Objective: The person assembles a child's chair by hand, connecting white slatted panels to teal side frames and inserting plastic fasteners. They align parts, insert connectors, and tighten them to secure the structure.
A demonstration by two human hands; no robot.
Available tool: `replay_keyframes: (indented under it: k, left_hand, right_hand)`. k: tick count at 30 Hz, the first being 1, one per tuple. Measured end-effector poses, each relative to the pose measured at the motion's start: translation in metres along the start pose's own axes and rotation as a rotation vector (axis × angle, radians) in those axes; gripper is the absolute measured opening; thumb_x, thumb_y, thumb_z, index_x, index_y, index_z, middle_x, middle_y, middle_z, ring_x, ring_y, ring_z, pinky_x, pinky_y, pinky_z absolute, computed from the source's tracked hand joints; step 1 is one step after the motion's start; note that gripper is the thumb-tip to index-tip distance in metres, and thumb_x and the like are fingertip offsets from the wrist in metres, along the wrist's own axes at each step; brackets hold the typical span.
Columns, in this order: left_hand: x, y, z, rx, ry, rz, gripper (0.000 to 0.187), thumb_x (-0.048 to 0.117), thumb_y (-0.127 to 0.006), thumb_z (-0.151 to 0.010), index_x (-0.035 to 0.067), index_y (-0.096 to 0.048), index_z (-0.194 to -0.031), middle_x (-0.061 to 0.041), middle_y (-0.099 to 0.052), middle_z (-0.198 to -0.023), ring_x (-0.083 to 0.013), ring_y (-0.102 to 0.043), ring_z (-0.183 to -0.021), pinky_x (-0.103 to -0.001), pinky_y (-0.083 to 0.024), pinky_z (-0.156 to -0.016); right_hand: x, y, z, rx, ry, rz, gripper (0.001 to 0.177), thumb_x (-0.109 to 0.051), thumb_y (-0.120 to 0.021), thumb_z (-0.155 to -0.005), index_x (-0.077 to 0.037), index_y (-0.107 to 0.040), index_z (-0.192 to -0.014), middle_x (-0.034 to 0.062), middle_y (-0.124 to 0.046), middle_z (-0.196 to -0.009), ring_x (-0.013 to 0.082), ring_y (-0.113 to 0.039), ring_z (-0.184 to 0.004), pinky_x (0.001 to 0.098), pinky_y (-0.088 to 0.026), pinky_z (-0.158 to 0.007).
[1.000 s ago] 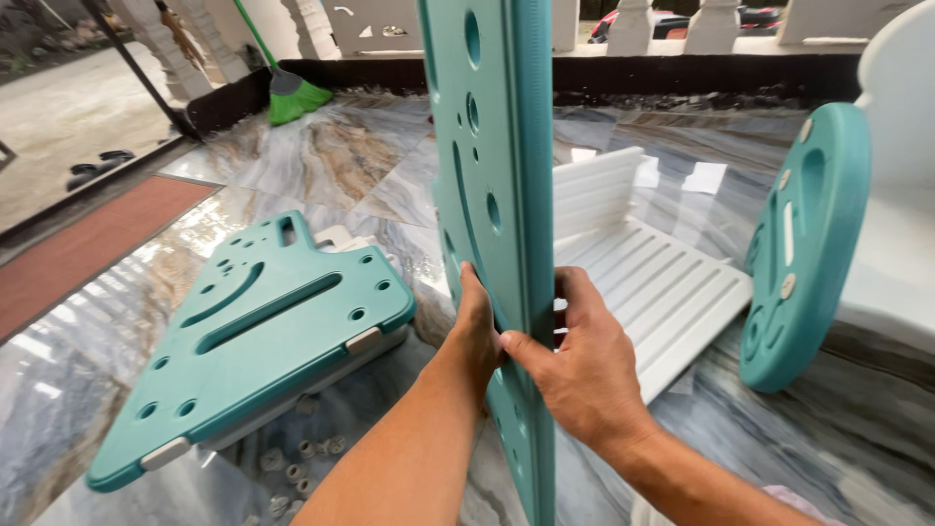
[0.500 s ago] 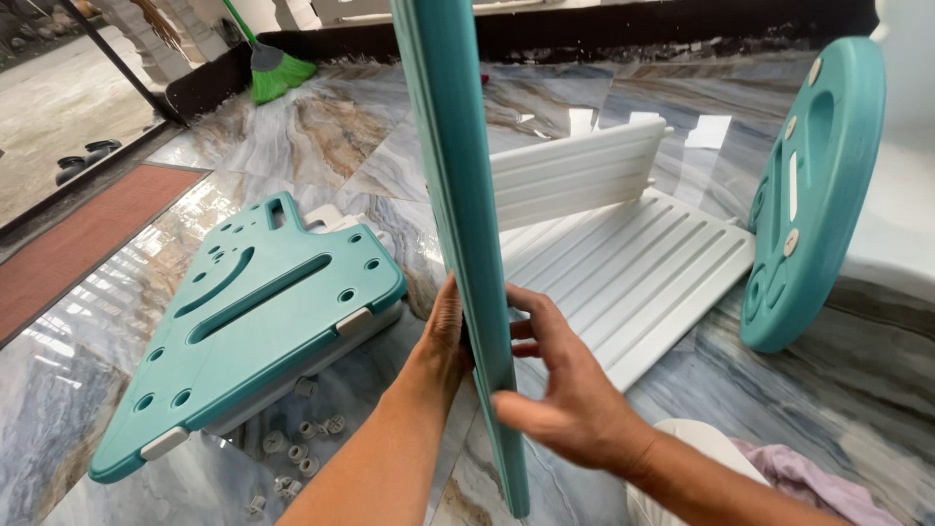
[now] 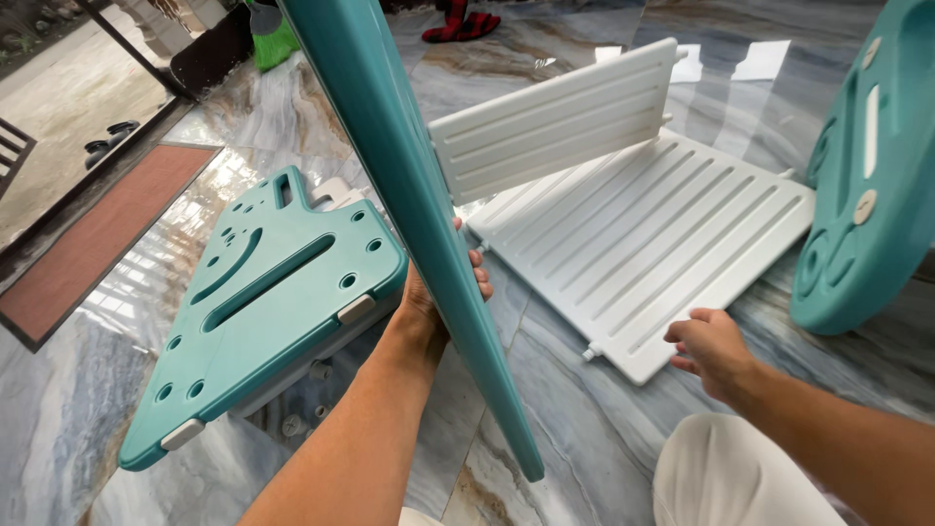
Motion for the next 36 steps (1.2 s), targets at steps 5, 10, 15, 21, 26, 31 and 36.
replay_keyframes:
  k: [5,10,15,21,26,31,36]
  left_hand:
    - [0.009,-0.014,-0.022,-0.177,-0.153,-0.107,0.046,0.056,-0.069,-0.086,0.012,-0.057,-0.091,-0.007,-0.054,-0.064,-0.0195,-0.055,-0.045,-0.035,-0.050,-0.038]
    - [0.013,-0.029,-0.054,-0.113,-0.203,-0.196,0.056,0.066,-0.064,-0.084,0.010,-0.061,-0.090,-0.007,-0.058,-0.067,-0.0188,-0.057,-0.046,-0.037,-0.049,-0.035]
    - [0.006,-0.060,-0.080,-0.082,-0.148,-0.074,0.068,0.069,-0.061,-0.079,0.007,-0.064,-0.108,-0.013,-0.066,-0.088,-0.0230,-0.070,-0.072,-0.042,-0.060,-0.053]
    - [-0.013,-0.083,-0.084,0.050,-0.105,-0.097,0.084,0.063,-0.062,-0.069,0.007,-0.057,-0.131,-0.022,-0.069,-0.114,-0.0337,-0.073,-0.099,-0.054,-0.063,-0.078]
    - [-0.025,-0.089,-0.084,0.154,-0.128,-0.115,0.093,0.058,-0.064,-0.065,0.007,-0.047,-0.140,-0.026,-0.060,-0.129,-0.0407,-0.064,-0.118,-0.061,-0.056,-0.093]
    - [-0.024,-0.088,-0.087,0.202,-0.115,-0.106,0.096,0.057,-0.063,-0.063,0.011,-0.039,-0.144,-0.027,-0.055,-0.136,-0.0432,-0.060,-0.124,-0.063,-0.054,-0.097]
    - [-0.025,-0.087,-0.088,0.140,-0.138,-0.153,0.096,0.059,-0.058,-0.063,0.005,-0.049,-0.142,-0.029,-0.057,-0.135,-0.0456,-0.060,-0.126,-0.064,-0.054,-0.095]
  right_hand:
    - [0.023,0.010,-0.043,0.060,-0.258,-0.114,0.076,-0.001,-0.069,-0.084,0.004,-0.029,-0.148,0.0225,-0.033,-0.147,0.0392,-0.041,-0.138,0.0545,-0.048,-0.110]
    - [0.020,0.008,-0.055,0.095,-0.273,-0.129,0.063,-0.004,-0.069,-0.086,0.012,-0.041,-0.140,0.0251,-0.049,-0.139,0.0360,-0.056,-0.130,0.0483,-0.045,-0.115]
    - [0.018,0.002,-0.051,0.175,-0.264,-0.211,0.050,-0.006,-0.066,-0.087,0.007,-0.051,-0.133,0.0190,-0.059,-0.128,0.0297,-0.065,-0.116,0.0451,-0.048,-0.113]
    - [0.007,-0.002,-0.049,0.249,-0.309,-0.319,0.054,-0.018,-0.067,-0.087,0.003,-0.052,-0.134,0.0159,-0.059,-0.127,0.0291,-0.062,-0.117,0.0484,-0.043,-0.111]
    - [-0.001,-0.005,-0.049,0.295,-0.342,-0.243,0.067,-0.020,-0.071,-0.086,0.003,-0.044,-0.142,0.0186,-0.048,-0.137,0.0331,-0.048,-0.131,0.0511,-0.043,-0.111]
    - [-0.002,-0.011,-0.060,0.322,-0.361,-0.226,0.075,-0.016,-0.071,-0.085,0.004,-0.040,-0.150,0.0244,-0.038,-0.156,0.0351,-0.041,-0.143,0.0500,-0.041,-0.115]
    - [0.007,-0.018,-0.074,0.385,-0.401,-0.361,0.073,-0.009,-0.071,-0.083,0.005,-0.040,-0.147,0.0244,-0.030,-0.159,0.0377,-0.032,-0.148,0.0443,-0.035,-0.119]
Point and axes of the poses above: each hand's wrist, its own z-axis away from the middle knuckle, its own y-axis out of the back of the hand, x = y × z, the point moved 3 cm from there along -z, towards the middle knuckle
